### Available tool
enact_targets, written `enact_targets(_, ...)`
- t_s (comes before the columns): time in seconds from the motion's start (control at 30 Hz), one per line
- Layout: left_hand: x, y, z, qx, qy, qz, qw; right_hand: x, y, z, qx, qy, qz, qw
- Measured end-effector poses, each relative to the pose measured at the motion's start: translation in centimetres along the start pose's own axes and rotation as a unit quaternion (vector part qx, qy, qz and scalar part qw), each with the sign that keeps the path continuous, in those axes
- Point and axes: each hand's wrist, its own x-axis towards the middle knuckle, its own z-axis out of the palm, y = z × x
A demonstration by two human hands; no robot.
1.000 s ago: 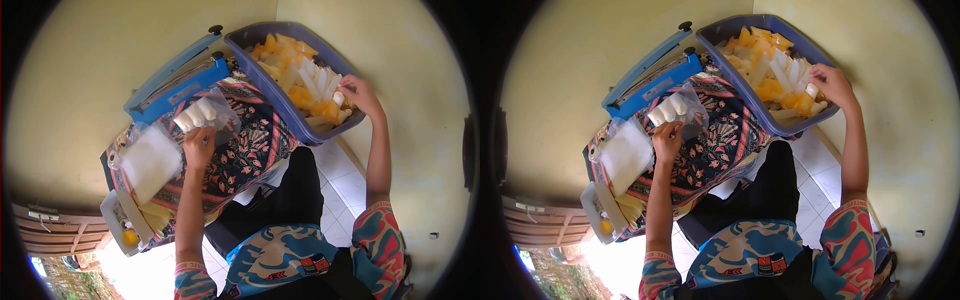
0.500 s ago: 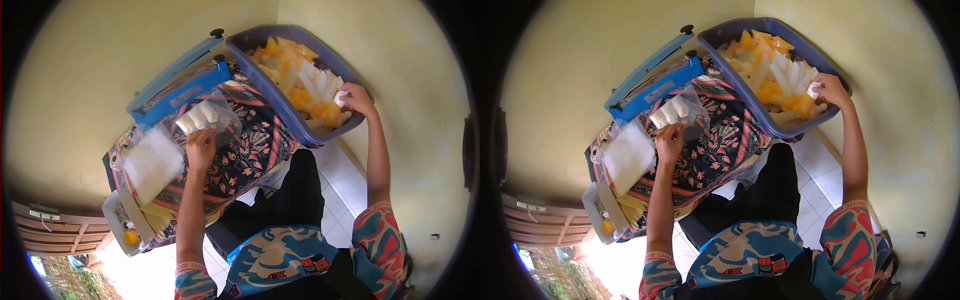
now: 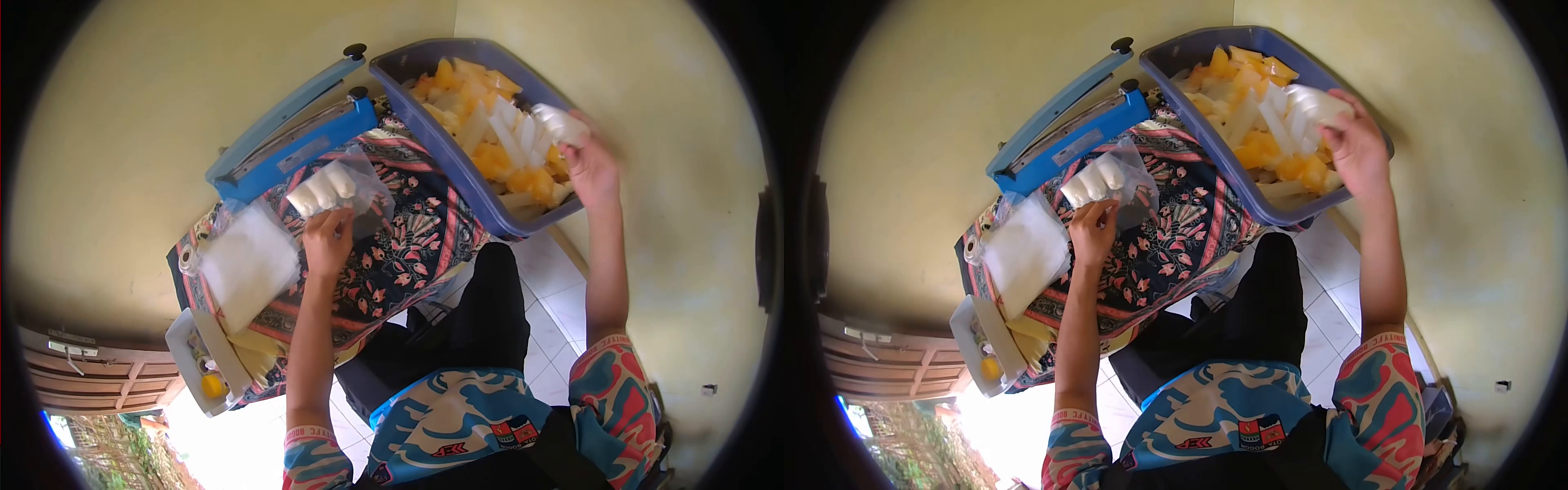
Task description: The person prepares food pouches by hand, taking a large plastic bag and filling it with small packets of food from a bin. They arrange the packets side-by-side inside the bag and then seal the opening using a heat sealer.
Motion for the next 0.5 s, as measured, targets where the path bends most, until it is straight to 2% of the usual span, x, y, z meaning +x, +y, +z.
enact_targets(0.07,-0.1,-0.1,0.1,0.001,-0.001,0.002,1.0,-1.2,1.6,4.3,-0.066,0.006,0.023,0.998)
enact_targets(0.13,-0.1,-0.2,0.1,-0.001,-0.001,0.002,1.0,-2.3,3.5,6.8,-0.13,-0.036,0.063,0.989)
enact_targets(0.17,-0.1,-0.2,0.1,-0.004,0.001,0.0,1.0,-3.1,3.8,8.5,-0.198,-0.068,0.09,0.974)
enact_targets(0.2,-0.1,-0.2,0.1,-0.006,0.002,-0.003,1.0,-3.5,4.7,9.1,-0.241,-0.145,0.1,0.954)
enact_targets(0.27,-0.1,-0.3,0.1,-0.008,0.005,-0.003,1.0,-4.7,7.0,10.6,-0.231,-0.181,0.171,0.941)
enact_targets(0.33,-0.1,-0.3,0.1,-0.012,0.006,-0.004,1.0,-5.8,9.4,11.7,-0.154,-0.185,0.296,0.924)
enact_targets(0.43,-0.2,-0.6,0.1,-0.012,0.01,0.0,1.0,-7.5,14.7,10.9,0.019,-0.122,0.447,0.886)
enact_targets(0.5,-0.1,-0.6,0.1,-0.006,0.022,0.011,1.0,-8.2,16.6,10.7,0.051,-0.094,0.445,0.889)
